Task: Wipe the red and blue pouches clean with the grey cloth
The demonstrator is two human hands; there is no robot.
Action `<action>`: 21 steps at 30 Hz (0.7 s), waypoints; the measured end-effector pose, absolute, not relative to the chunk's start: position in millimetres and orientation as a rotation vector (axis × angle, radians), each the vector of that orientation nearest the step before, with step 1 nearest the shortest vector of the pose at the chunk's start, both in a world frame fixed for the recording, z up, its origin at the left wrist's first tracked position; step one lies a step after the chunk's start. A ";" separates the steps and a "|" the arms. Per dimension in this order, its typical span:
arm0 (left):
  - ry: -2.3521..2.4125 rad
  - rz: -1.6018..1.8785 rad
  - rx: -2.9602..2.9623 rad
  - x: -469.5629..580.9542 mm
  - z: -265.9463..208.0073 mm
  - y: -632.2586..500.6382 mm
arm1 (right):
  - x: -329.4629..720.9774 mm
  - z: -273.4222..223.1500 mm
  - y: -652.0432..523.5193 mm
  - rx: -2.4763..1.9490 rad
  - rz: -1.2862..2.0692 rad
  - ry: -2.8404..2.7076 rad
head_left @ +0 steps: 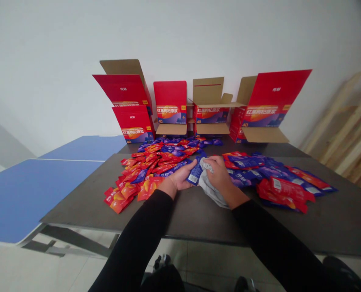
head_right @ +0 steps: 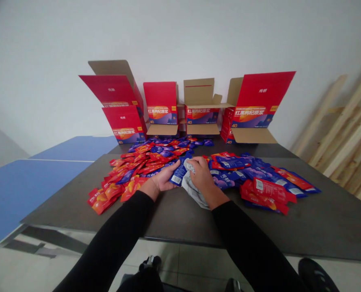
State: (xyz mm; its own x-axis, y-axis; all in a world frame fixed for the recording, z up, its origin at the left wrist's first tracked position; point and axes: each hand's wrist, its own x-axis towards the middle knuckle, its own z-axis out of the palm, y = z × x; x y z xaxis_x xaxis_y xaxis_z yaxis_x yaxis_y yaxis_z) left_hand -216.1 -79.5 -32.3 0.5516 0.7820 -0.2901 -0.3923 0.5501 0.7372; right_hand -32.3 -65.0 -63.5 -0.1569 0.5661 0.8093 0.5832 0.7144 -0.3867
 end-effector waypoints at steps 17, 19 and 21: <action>0.694 1.027 0.469 -222.1 -19.2 -71.0 | -35.3 -59.3 -68.2 -1.007 0.080 -1.638; 0.718 1.085 0.471 -218.5 -20.0 -69.8 | -35.6 -58.9 -68.7 -0.999 0.071 -1.634; 0.754 1.163 0.455 -215.9 -20.6 -67.9 | -36.0 -58.4 -69.4 -0.980 0.068 -1.633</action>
